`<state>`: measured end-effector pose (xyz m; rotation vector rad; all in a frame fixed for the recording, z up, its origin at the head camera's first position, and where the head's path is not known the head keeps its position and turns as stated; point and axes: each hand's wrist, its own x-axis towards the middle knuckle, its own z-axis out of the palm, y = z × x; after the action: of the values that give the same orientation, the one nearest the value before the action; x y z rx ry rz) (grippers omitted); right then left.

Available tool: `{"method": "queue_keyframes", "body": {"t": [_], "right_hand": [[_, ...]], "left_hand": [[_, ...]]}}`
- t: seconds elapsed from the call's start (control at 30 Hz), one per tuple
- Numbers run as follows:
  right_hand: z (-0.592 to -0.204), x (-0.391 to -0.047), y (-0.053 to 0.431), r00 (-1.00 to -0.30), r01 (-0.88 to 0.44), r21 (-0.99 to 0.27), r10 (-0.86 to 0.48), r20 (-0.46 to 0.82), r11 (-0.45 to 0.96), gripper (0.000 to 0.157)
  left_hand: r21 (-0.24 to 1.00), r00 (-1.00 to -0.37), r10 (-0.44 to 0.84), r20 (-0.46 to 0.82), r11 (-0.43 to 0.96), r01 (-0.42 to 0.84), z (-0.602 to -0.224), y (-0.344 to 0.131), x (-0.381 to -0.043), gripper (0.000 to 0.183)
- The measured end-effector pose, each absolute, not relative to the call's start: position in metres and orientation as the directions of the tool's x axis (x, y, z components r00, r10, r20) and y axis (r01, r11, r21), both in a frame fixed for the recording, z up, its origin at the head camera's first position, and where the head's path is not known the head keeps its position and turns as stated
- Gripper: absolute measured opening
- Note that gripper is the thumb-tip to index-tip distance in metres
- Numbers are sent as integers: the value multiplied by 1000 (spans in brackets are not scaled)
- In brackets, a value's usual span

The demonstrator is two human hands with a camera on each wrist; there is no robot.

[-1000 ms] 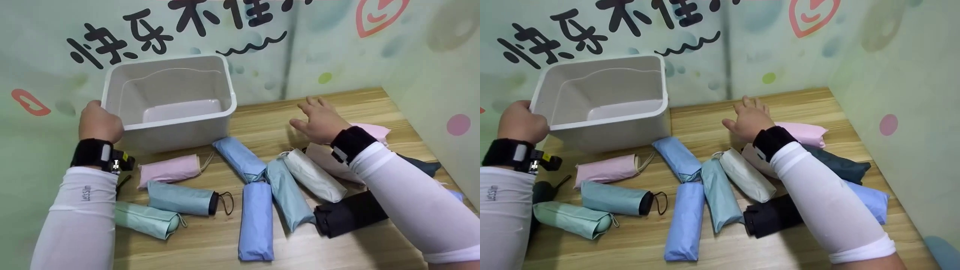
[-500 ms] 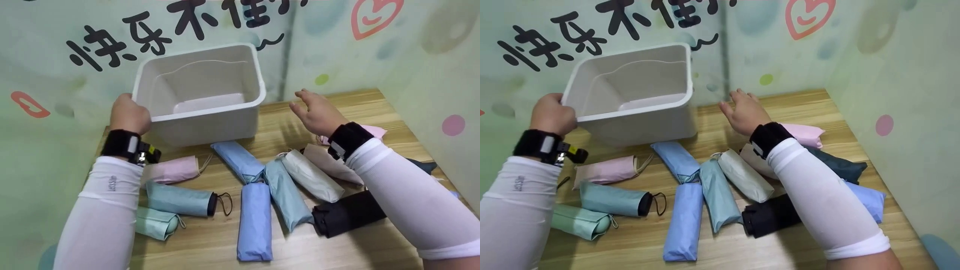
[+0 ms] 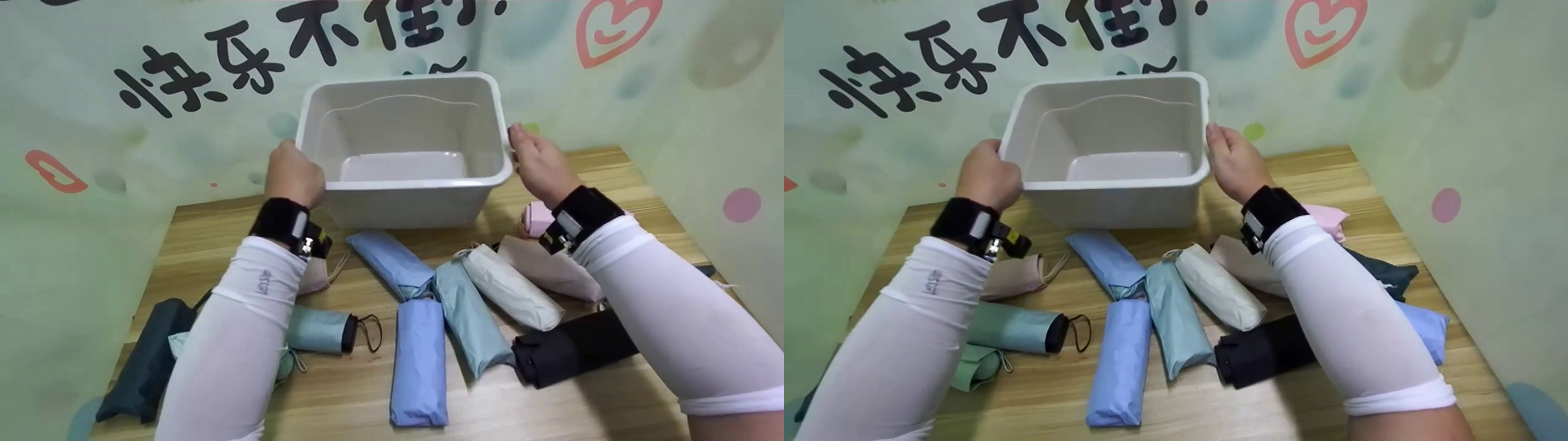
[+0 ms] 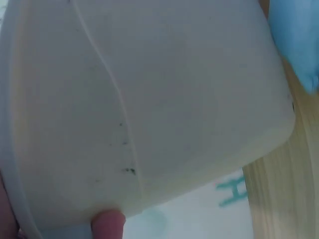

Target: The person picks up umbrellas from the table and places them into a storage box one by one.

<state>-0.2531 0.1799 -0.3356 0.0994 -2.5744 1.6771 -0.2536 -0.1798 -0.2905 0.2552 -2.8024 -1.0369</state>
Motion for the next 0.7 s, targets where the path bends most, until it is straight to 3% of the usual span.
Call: {"method": "queue_keyframes", "body": {"t": [0.13, 0.33, 0.53, 0.7], "right_hand": [[-336, -256, 183, -996, -85, -922, -19, 84, 379, 61], [-331, -261, 185, -998, -66, -842, -14, 69, 535, 45], [-318, -262, 186, -999, -17, -685, 20, 47, 728, 43], [-308, -266, 183, -1000, -5, -614, -11, -6, 789, 45]], "left_hand": [[649, -983, -159, 90, 758, -63, -297, -165, -254, 44], [659, -991, -113, 72, 752, -38, -302, -163, -248, 46], [658, -998, -57, -8, 752, -48, -302, -166, -242, 48], [635, -998, -52, -34, 770, -62, -305, -169, -244, 48]]}}
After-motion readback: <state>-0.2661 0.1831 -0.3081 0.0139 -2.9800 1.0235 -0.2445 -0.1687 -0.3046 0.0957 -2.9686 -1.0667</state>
